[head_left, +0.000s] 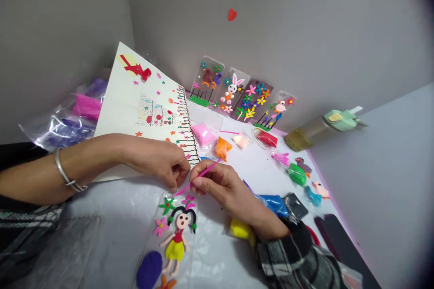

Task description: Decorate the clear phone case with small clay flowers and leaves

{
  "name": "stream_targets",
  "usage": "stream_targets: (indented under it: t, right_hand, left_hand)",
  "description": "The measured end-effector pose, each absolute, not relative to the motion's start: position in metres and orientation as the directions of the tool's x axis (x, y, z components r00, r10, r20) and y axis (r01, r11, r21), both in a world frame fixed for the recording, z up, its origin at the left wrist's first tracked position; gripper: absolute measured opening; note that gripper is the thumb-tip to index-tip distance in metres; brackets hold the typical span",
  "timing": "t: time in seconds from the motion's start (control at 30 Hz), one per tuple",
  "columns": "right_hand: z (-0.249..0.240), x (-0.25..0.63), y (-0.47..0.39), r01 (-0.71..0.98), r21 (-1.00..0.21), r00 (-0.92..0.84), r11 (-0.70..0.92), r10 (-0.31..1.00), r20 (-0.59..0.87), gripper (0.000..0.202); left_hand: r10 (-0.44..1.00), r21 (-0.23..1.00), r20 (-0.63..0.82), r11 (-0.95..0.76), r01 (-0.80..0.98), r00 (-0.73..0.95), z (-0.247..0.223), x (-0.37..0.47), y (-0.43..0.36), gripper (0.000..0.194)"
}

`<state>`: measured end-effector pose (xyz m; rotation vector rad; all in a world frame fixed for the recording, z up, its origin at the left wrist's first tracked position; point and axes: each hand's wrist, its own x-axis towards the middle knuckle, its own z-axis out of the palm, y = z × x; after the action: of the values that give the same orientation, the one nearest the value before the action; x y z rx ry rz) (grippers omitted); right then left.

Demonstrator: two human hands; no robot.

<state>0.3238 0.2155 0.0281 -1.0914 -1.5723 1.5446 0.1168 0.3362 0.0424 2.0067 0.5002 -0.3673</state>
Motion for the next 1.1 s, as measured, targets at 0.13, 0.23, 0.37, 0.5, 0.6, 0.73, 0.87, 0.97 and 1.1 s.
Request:
stream_targets:
  t: [0.13,0.23,0.37,0.5,0.6,0.73,0.87,0.97,1.1]
  right_hand:
    - [0.027,0.324,0.215,0.153,-0.988,-0.443,-0.024,0.892,-0.090,0.018]
    - [0.026,0.323,0.215,0.195,-0.981,-0.452,0.011,0.888,-0.080,0.013]
    - [0.027,0.321,0.215,0.250,-0.967,-0.459,0.057,0.886,-0.066,0.013]
    - [0.025,0.320,0.215,0.283,-0.956,-0.467,0.081,0.882,-0.064,0.014]
    - [0.024,0.318,0.215,0.296,-0.952,-0.471,0.073,0.879,-0.078,0.014]
    - [0.024,0.317,0.215,0.300,-0.951,-0.479,0.075,0.874,-0.082,0.014]
    - [0.024,0.317,0.215,0.299,-0.950,-0.485,0.087,0.872,-0.073,0.014]
    - [0.022,0.317,0.215,0.310,-0.943,-0.494,0.121,0.868,-0.051,0.014]
    - [0.019,0.319,0.216,0.324,-0.930,-0.515,0.175,0.857,-0.018,0.015]
  left_hand:
    - [0.195,0.781,-0.438,-0.402,0.479,0.878,0.038,0.117,0.336,0.004]
    - [0.187,0.793,-0.429,-0.390,0.467,0.884,0.036,0.117,0.337,0.005]
    - [0.178,0.791,-0.428,-0.401,0.463,0.886,0.033,0.117,0.339,0.009]
    - [0.178,0.793,-0.432,-0.392,0.467,0.884,0.030,0.116,0.340,0.011]
    - [0.175,0.797,-0.434,-0.384,0.467,0.884,0.028,0.116,0.341,0.010]
    - [0.170,0.805,-0.426,-0.376,0.458,0.889,0.029,0.116,0.340,0.009]
    - [0.168,0.804,-0.426,-0.380,0.458,0.889,0.030,0.117,0.339,0.009]
    - [0.177,0.786,-0.444,-0.394,0.477,0.878,0.031,0.118,0.338,0.008]
    - [0.187,0.773,-0.444,-0.413,0.480,0.876,0.032,0.118,0.338,0.006]
